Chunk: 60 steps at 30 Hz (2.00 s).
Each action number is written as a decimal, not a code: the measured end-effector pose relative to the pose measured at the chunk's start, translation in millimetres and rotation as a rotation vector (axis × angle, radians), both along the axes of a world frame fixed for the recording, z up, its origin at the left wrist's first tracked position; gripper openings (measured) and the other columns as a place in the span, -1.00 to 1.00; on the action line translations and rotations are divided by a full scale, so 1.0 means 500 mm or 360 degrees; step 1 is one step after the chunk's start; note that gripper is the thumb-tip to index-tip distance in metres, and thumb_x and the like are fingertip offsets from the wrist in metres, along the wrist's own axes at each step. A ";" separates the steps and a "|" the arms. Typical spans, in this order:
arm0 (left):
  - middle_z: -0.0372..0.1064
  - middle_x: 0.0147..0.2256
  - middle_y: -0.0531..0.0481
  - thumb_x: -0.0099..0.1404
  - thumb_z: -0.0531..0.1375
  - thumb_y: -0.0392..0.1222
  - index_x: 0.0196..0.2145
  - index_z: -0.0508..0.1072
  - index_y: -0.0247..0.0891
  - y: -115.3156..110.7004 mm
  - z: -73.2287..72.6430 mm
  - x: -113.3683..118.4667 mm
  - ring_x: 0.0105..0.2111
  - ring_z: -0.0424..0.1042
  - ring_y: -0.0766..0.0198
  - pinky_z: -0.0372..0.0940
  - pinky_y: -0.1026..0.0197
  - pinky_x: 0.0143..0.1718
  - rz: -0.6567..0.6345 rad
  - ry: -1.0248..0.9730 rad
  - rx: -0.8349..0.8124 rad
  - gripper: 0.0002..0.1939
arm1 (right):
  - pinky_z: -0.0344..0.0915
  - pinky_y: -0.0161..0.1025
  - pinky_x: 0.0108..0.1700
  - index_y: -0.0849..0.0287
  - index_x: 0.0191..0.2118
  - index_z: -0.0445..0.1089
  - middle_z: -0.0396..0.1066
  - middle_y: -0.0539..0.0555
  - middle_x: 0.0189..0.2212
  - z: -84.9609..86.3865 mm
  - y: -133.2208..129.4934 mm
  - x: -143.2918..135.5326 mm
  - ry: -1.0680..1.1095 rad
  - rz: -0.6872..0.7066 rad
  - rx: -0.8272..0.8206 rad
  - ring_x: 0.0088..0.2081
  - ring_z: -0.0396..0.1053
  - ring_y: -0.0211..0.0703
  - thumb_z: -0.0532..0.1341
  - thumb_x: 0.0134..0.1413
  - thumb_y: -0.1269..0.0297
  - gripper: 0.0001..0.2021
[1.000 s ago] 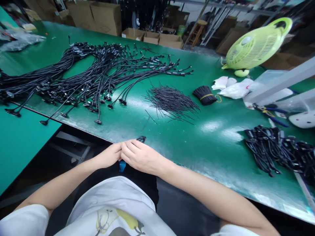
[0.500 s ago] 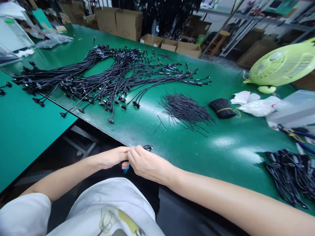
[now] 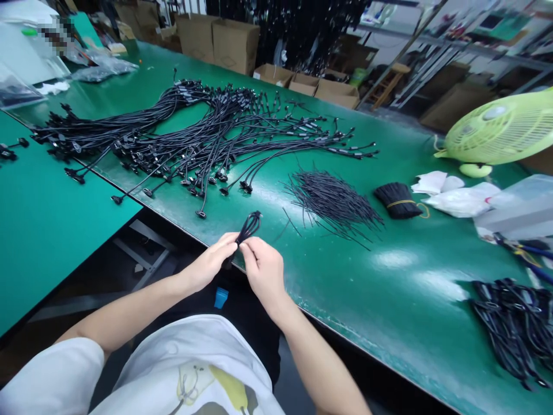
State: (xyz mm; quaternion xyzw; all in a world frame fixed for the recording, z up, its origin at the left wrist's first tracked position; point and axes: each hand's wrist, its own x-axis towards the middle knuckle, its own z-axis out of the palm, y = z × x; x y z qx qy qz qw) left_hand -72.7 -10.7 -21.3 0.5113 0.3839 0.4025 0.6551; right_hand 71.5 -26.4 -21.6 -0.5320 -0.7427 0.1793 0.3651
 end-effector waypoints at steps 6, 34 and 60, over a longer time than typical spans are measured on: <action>0.31 -0.16 -0.10 0.29 0.12 -0.26 -0.27 0.62 -0.11 -0.012 0.001 -0.040 -0.06 0.27 0.11 0.16 0.07 0.07 -0.0132 0.0295 0.0529 -0.75 | 0.15 -0.31 -0.40 0.17 -0.45 0.31 0.25 -0.05 -0.56 -0.031 0.000 0.039 0.0618 0.0046 -0.0610 -0.49 0.21 -0.26 0.07 0.23 0.05 -0.67; 0.23 0.22 -0.13 0.36 0.11 0.01 0.18 0.32 -0.21 -0.103 0.009 -0.006 0.25 0.15 0.09 -0.04 0.06 0.30 0.0106 0.0197 0.0133 -0.51 | 0.00 -0.32 -0.50 0.17 -0.48 0.24 0.15 -0.06 -0.61 0.032 -0.068 0.003 0.1007 0.0173 -0.0588 -0.57 0.03 -0.33 0.07 0.22 0.09 -0.68; 0.41 -0.19 -0.07 0.36 0.12 -0.08 0.13 0.20 -0.21 -0.048 0.006 0.055 -0.66 0.25 0.54 0.12 0.41 -0.69 -0.0414 0.0133 -0.0170 -0.57 | 0.15 -0.32 -0.40 0.21 -0.20 0.25 0.23 -0.02 -0.46 0.009 0.009 0.149 0.0016 0.0034 0.0192 -0.49 0.18 -0.29 0.02 0.32 0.07 -0.72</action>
